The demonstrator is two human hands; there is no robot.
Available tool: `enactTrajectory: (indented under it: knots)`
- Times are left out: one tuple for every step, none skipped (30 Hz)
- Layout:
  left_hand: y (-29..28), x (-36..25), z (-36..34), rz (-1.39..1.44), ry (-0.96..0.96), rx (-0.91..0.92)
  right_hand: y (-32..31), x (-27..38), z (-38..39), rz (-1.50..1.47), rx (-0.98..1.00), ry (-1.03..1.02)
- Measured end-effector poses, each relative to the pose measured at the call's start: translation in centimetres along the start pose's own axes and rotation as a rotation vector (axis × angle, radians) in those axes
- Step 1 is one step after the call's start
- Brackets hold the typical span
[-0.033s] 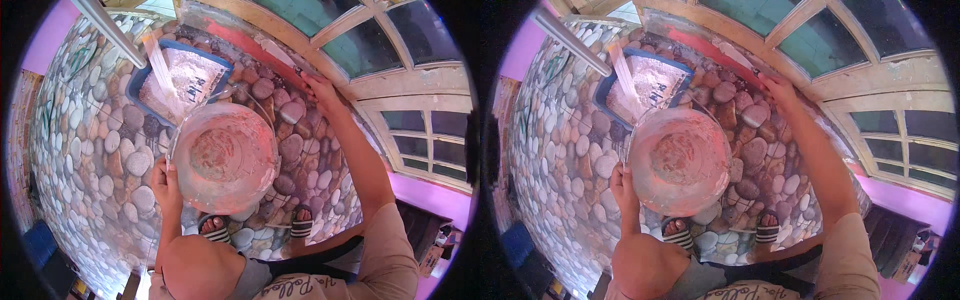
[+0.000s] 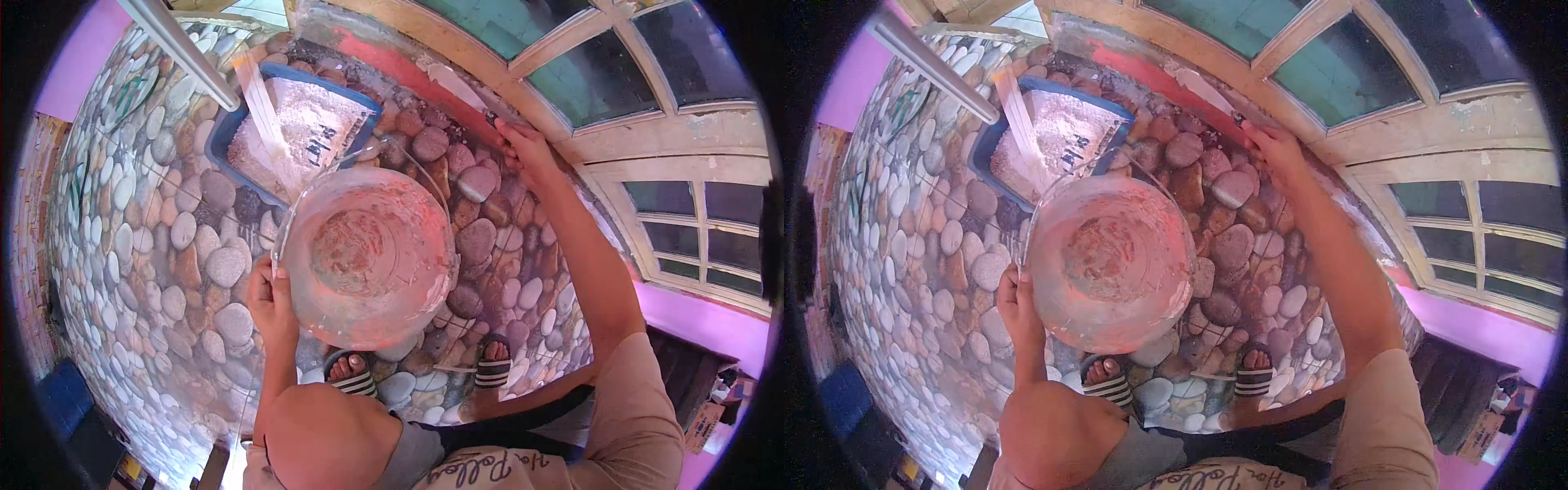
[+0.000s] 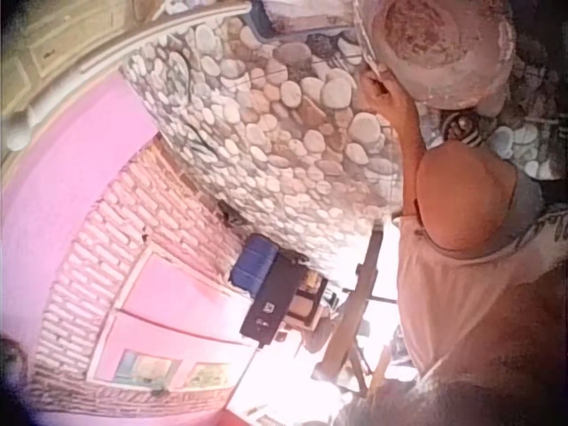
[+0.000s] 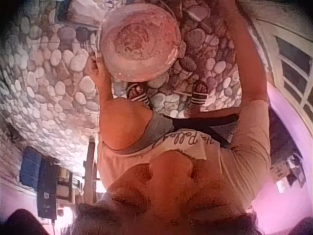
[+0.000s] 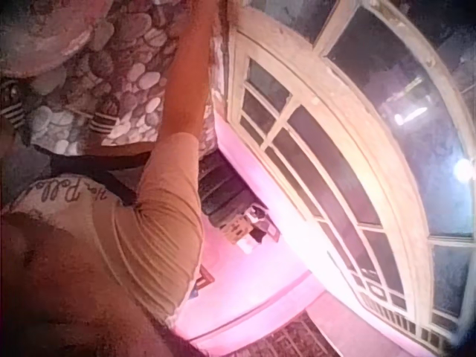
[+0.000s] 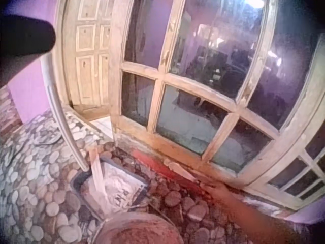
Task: The person applies plaster to the base of a wall using a putty knife, taking material from a bucket and spreading it along the joint where the wall meets the floor.
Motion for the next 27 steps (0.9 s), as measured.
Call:
enactTrajectory:
  knots:
    - [0.0, 0.1, 0.0, 0.015, 0.002, 0.012, -0.6, -0.3, 0.3, -0.004, -0.023, 0.000]
    - [0.0, 0.3, -0.1, 0.014, 0.001, 0.012, -0.8, -0.4, 0.5, -0.005, -0.023, 0.001]
    - [0.0, 0.4, -0.1, 0.012, 0.009, 0.004, -1.0, -0.6, 0.7, 0.021, -0.027, 0.010]
    - [-0.1, 0.4, -0.2, 0.009, 0.016, -0.004, -1.1, -0.8, 0.7, 0.046, -0.031, 0.019]
    - [-0.1, 0.2, -0.2, 0.007, 0.014, 0.002, -0.9, -0.6, 1.0, 0.045, -0.036, 0.023]
    - [0.1, 0.0, -0.3, -0.008, 0.011, 0.011, -0.1, 0.0, 1.2, 0.058, -0.029, 0.016]
    - [0.4, 0.0, -0.3, -0.023, 0.008, 0.020, 0.4, 0.3, 1.2, 0.072, -0.021, 0.009]
    - [0.5, -0.2, -0.3, -0.025, 0.011, 0.025, 0.9, 0.3, 0.7, 0.068, -0.024, 0.009]
    - [0.6, -0.7, -0.4, -0.040, 0.034, 0.022, 1.6, 0.6, -0.1, 0.099, 0.007, -0.031]
    - [0.6, -1.1, -0.4, -0.054, 0.058, 0.018, 2.2, 0.7, -0.7, 0.131, 0.039, -0.072]
    - [0.7, -1.3, -0.4, -0.054, 0.060, 0.018, 2.1, 0.4, -1.2, 0.131, 0.040, -0.074]
    - [0.7, -1.3, -0.3, -0.053, 0.054, 0.018, 1.8, 0.1, -1.7, 0.120, 0.017, -0.080]
    - [0.7, -1.4, -0.3, -0.053, 0.047, 0.018, 1.4, -0.1, -2.0, 0.110, -0.004, -0.086]
    - [0.6, -1.1, -0.2, -0.052, 0.045, 0.012, 1.0, -0.7, -1.9, 0.114, 0.001, -0.087]
    - [0.6, -1.0, -0.1, -0.073, 0.060, 0.020, -0.2, -1.4, -1.4, 0.084, -0.063, -0.069]
    - [0.7, -0.9, 0.0, -0.095, 0.074, 0.029, -1.1, -2.0, -0.9, 0.054, -0.128, -0.052]
    - [0.7, -0.7, 0.0, -0.095, 0.073, 0.026, -1.4, -2.4, -0.4, 0.056, -0.126, -0.051]
    - [0.7, -0.6, 0.0, -0.068, 0.063, 0.021, -1.7, -2.9, 0.1, 0.057, -0.121, -0.042]
    - [0.8, -0.5, 0.1, -0.041, 0.053, 0.017, -1.9, -3.2, 0.2, 0.057, -0.117, -0.032]
    - [1.0, -0.4, 0.1, -0.040, 0.051, 0.025, -2.0, -3.2, 0.2, 0.056, -0.125, -0.030]
    - [0.6, -0.3, -0.1, -0.064, 0.031, 0.014, -0.9, -2.8, 0.1, 0.042, -0.091, -0.053]
    - [0.3, -0.3, -0.2, -0.087, 0.011, 0.003, 0.1, -2.4, -0.1, 0.028, -0.059, -0.077]
    - [0.4, -0.1, -0.2, -0.088, 0.012, 0.011, 0.9, -2.1, -0.5, 0.025, -0.065, -0.075]
    - [0.3, -0.4, -0.3, -0.074, 0.023, 0.009, 2.2, -1.5, -1.0, 0.051, -0.040, -0.111]
    - [0.2, -0.6, -0.4, -0.059, 0.035, 0.008, 3.0, -0.9, -1.1, 0.077, -0.014, -0.147]
    - [0.3, -0.5, -0.4, -0.056, 0.035, 0.010, 2.8, -0.7, -1.4, 0.079, -0.017, -0.149]
    - [0.3, -0.4, -0.3, -0.082, 0.048, 0.017, 2.6, -0.4, -1.6, 0.085, -0.033, -0.185]
Point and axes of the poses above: each hand's wrist, its own z-axis away from the middle knuckle, its own y-axis out of the palm, x = y × z, the point moved 7 cm from there along -z, towards the middle knuckle, and after that the axes turned 12 degrees about -x, right-handed, at the moved point
